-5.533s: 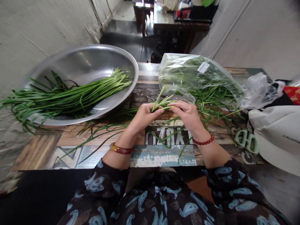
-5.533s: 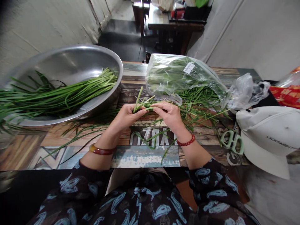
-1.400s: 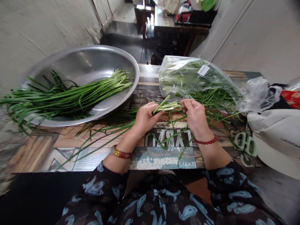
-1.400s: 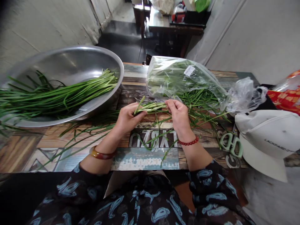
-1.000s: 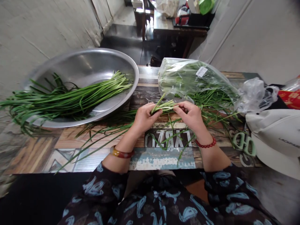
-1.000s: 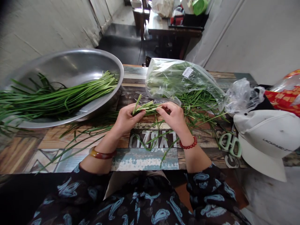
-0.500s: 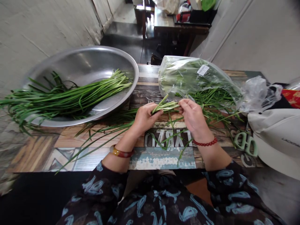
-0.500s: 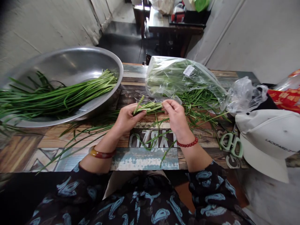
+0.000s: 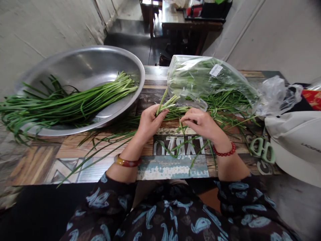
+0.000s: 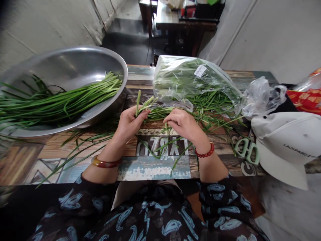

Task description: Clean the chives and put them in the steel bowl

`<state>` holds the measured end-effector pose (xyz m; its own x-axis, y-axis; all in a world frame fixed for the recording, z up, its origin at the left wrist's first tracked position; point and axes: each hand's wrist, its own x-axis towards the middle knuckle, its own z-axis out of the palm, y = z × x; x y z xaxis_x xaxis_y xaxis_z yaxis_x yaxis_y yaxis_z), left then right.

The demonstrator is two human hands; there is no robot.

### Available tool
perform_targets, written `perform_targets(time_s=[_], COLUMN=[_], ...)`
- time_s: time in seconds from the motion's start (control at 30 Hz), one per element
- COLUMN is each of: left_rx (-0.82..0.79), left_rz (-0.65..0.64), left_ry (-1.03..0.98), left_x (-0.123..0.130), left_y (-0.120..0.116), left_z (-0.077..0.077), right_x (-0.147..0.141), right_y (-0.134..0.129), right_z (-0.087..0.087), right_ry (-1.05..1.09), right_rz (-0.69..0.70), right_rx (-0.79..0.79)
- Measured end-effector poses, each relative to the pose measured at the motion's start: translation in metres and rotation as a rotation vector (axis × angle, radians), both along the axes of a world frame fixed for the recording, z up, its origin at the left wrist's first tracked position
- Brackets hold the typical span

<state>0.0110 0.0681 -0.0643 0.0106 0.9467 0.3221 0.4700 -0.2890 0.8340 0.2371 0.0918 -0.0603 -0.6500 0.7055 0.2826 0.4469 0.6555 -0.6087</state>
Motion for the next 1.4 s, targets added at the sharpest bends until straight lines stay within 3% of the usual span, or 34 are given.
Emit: perform_targets(time_s=[0.17, 0.33, 0.43, 0.53, 0.77, 0.9, 1.07, 1.1, 1.27, 1.4], left_rx=[0.065, 0.04, -0.03, -0.024, 0.018, -0.022, -0.019, -0.009, -0.008, -0.006], left_rz=[0.037, 0.057, 0.063, 0.103, 0.135, 0.148, 0.184, 0.184, 0.178, 0.15], left_ry=[0.013, -0.161, -0.282, -0.28, -0.343, -0.364, -0.331, -0.323, -0.303, -0.299], left_x=[-0.003, -0.002, -0.002, -0.002, -0.003, -0.003, -0.005, -0.005, -0.004, -0.004], left_y=[0.0, 0.0, 0.001, 0.003, 0.006, 0.004, 0.004, 0.004, 0.004, 0.005], left_z=[0.003, 0.002, -0.001, -0.003, -0.003, 0.0, 0.003, 0.004, 0.002, -0.002], right_x=[-0.002, 0.018, 0.024, 0.018, 0.004, 0.011, 0.015, 0.014, 0.006, 0.002], right_y=[0.0, -0.001, 0.002, 0.006, 0.014, 0.018, 0.013, 0.012, 0.013, 0.014], right_z=[-0.007, 0.007, 0.008, -0.002, -0.024, -0.017, -0.003, -0.003, -0.018, -0.023], right_ry=[-0.233, -0.416, -0.36, -0.227, -0.216, -0.024, 0.053, 0.04, -0.143, -0.325], right_rz=[-0.001, -0.088, -0.223, -0.34, -0.341, -0.303, 0.043, 0.057, -0.213, -0.299], right_rx=[0.18, 0.063, 0.045, 0.143, 0.257, 0.192, -0.057, -0.067, 0.184, 0.283])
